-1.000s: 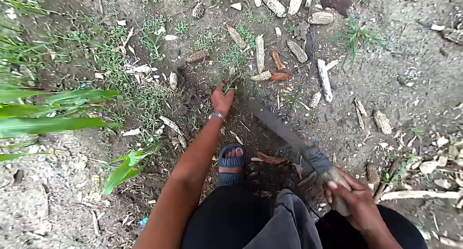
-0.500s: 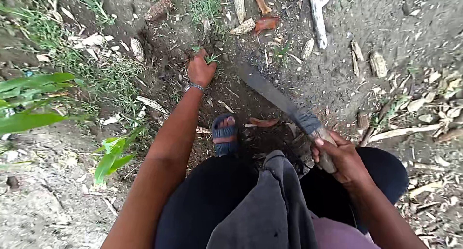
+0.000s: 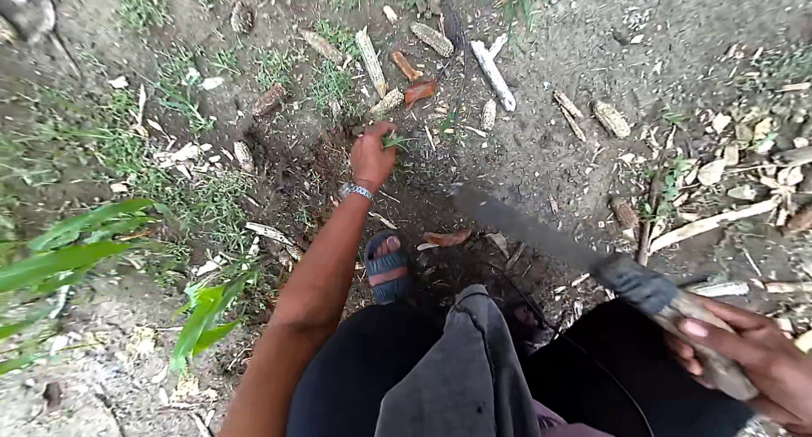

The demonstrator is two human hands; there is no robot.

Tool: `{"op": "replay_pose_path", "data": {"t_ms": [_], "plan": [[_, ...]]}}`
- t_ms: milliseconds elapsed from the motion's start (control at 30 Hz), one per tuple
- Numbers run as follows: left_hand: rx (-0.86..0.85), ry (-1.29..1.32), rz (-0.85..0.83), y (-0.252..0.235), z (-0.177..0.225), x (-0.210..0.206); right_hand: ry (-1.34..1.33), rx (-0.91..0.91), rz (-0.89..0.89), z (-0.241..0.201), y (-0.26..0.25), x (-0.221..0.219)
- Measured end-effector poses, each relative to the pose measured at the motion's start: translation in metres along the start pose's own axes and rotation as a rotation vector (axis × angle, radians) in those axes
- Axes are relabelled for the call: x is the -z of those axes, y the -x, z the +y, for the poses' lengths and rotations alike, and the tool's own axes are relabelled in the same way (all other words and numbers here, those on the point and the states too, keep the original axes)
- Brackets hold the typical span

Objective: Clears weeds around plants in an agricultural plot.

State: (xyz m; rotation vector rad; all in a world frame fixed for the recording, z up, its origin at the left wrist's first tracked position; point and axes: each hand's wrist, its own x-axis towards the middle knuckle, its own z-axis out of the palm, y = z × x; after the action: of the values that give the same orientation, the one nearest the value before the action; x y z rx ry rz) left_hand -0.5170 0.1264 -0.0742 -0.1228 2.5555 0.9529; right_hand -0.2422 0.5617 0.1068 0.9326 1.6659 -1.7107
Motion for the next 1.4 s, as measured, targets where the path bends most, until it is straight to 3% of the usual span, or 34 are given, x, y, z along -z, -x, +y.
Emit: {"op": "replay_pose_path", "data": {"t_ms": [133, 233, 400, 467, 633, 700, 767, 900, 1067, 1167, 1233, 1300, 1400], "plan": [[0.137, -0.163, -0.139, 0.014, -0.009, 0.008, 0.030, -0.057, -0.012, 0.015, -0.086, -0.105], [0.153, -0.296, -0.298, 0.024, -0.018, -0.005, 0.093, 0.077, -0.024, 0.029, -0.119, -0.141], [0.068, -0.431, -0.245, 0.038, -0.042, -0.046, 0.426, 0.388, 0.015, 0.032, -0.092, -0.122], [0.025, -0.429, -0.218, 0.039, -0.053, -0.051, 0.311, 0.308, 0.060, 0.027, -0.064, -0.100], [0.175, -0.132, 0.037, 0.034, -0.054, -0.041, -0.086, 0.065, 0.010, 0.031, 0.013, -0.028], [0.083, -0.152, -0.054, 0.033, -0.042, -0.038, -0.074, 0.025, 0.036, 0.030, 0.002, -0.040], [-0.021, -0.239, -0.225, 0.027, -0.030, -0.042, -0.004, 0.030, 0.085, 0.030, -0.041, -0.081], [-0.102, -0.498, -0.374, 0.019, -0.018, -0.053, 0.172, 0.246, 0.046, 0.031, -0.098, -0.148], [-0.144, -0.394, -0.342, 0.018, -0.012, -0.049, 0.139, 0.222, 0.075, 0.031, -0.062, -0.109], [0.007, -0.077, -0.103, -0.001, -0.018, -0.033, -0.018, 0.115, 0.105, 0.024, -0.015, -0.067], [0.043, -0.008, -0.010, -0.017, -0.011, -0.022, -0.148, 0.055, 0.100, 0.021, 0.001, -0.045], [0.027, -0.027, -0.071, -0.031, 0.012, -0.023, -0.180, 0.009, 0.127, 0.014, -0.014, -0.053], [-0.039, -0.190, -0.271, -0.048, 0.053, -0.052, -0.123, 0.008, 0.209, 0.010, -0.078, -0.104]]}}
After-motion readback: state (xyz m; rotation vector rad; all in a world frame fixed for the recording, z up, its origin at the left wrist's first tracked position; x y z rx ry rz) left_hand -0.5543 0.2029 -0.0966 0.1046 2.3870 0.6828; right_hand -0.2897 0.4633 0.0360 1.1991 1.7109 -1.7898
